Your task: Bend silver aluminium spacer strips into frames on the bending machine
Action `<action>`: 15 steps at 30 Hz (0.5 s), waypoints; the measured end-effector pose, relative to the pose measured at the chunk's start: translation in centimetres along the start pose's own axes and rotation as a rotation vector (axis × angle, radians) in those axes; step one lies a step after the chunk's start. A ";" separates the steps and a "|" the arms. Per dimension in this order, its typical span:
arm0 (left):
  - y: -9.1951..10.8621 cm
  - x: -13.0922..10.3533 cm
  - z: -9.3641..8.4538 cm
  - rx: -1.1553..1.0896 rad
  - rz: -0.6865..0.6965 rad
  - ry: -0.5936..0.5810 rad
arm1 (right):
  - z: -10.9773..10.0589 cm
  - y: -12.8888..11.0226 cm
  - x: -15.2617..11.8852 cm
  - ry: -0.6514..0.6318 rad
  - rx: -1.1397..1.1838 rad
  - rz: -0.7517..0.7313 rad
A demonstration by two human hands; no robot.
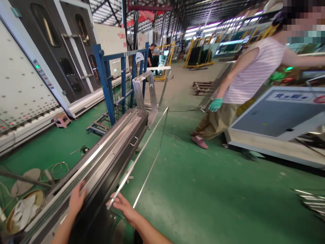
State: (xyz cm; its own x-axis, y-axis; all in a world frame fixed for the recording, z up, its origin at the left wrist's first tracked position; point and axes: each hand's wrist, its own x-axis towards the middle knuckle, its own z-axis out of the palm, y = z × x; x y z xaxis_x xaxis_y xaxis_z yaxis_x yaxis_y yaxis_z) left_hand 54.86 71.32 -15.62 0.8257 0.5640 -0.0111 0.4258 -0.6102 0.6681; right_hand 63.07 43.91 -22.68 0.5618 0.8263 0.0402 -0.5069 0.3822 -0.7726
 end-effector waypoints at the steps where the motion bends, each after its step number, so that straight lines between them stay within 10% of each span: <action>1: 1.1 -0.2 1.6 -0.057 0.012 -0.117 | 0.7 0.8 -0.2 -0.070 0.002 0.047; 7: 6.9 -1.9 10.8 -0.398 -0.092 -0.641 | 2.8 6.0 -1.8 -0.323 -0.393 0.257; 11: 9.4 -3.4 13.2 -0.382 -0.074 -0.503 | 2.5 8.5 -2.2 -0.320 -0.740 0.229; 15: 10.3 -6.0 10.3 -0.375 0.025 -0.361 | 1.1 9.0 -2.6 -0.215 -1.041 0.266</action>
State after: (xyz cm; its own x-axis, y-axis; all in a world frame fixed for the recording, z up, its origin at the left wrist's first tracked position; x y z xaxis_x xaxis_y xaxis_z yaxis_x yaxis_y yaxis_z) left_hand 58.12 55.90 -16.35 0.9371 0.2838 -0.2032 0.2970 -0.3427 0.8913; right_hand 56.32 45.63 -29.04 0.3391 0.9242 -0.1760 0.2624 -0.2725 -0.9257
